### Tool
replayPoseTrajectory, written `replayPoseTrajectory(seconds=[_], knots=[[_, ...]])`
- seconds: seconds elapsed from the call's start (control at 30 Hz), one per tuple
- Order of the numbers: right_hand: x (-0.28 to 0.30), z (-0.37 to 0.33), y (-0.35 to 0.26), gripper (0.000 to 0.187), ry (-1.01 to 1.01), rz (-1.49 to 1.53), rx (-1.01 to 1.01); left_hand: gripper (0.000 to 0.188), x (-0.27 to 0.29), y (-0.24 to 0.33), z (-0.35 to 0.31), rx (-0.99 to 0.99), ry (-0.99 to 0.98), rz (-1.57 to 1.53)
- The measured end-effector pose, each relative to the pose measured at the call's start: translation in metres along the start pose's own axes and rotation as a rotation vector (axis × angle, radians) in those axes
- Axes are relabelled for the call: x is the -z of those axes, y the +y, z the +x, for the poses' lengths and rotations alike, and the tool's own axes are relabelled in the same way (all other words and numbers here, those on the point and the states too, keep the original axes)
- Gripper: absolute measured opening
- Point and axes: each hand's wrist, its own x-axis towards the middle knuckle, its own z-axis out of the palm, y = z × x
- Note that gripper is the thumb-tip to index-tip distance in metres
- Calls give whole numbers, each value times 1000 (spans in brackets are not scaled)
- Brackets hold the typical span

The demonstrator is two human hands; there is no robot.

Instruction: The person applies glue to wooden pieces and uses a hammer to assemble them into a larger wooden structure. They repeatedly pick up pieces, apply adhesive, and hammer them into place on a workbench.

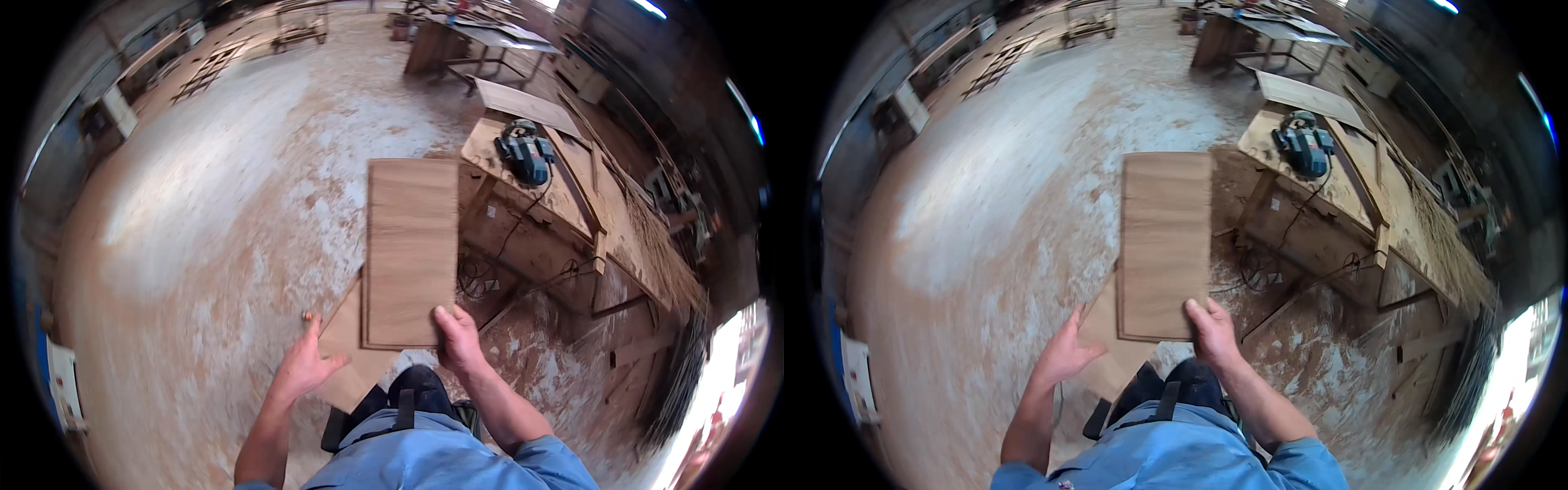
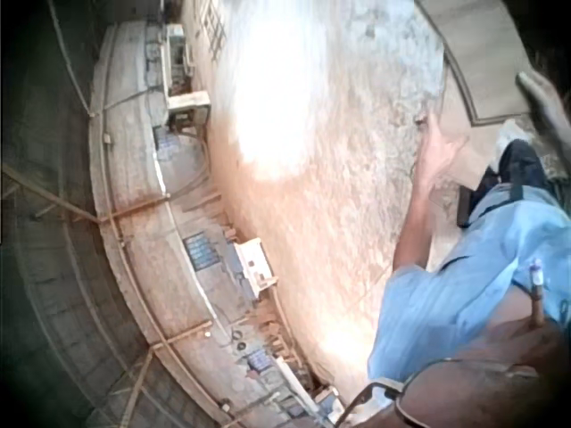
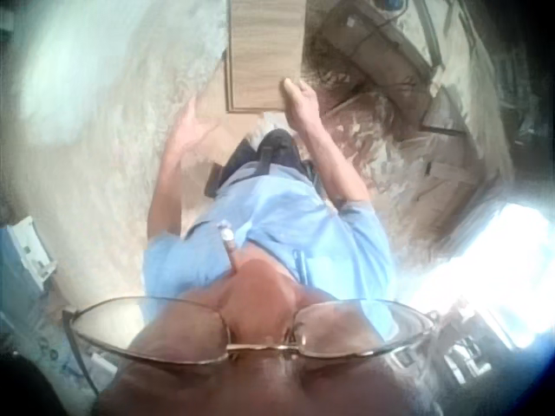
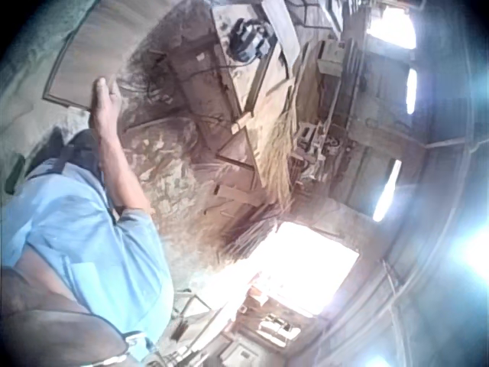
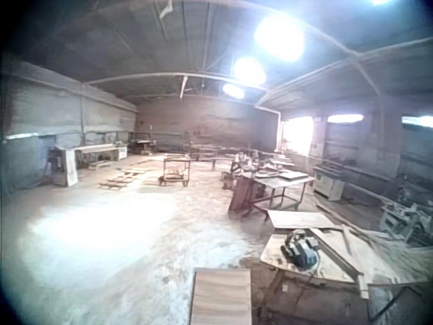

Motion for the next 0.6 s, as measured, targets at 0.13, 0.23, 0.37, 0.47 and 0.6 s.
replayPoseTrajectory(seconds=[0.13,0.23,0.37,0.47,0.6], knots=[[-29,98,-16,35,-67,33,29,61,26,-23,121,232,-314,-534],[-28,182,-24,35,-80,45,-22,44,43,-40,204,309,-275,-675],[6,330,-43,33,67,64,63,36,92,-57,326,212,61,-356],[52,448,-70,31,387,26,189,33,127,-49,436,174,256,-357],[130,551,-110,38,730,-226,104,34,170,-31,547,263,333,-286]])
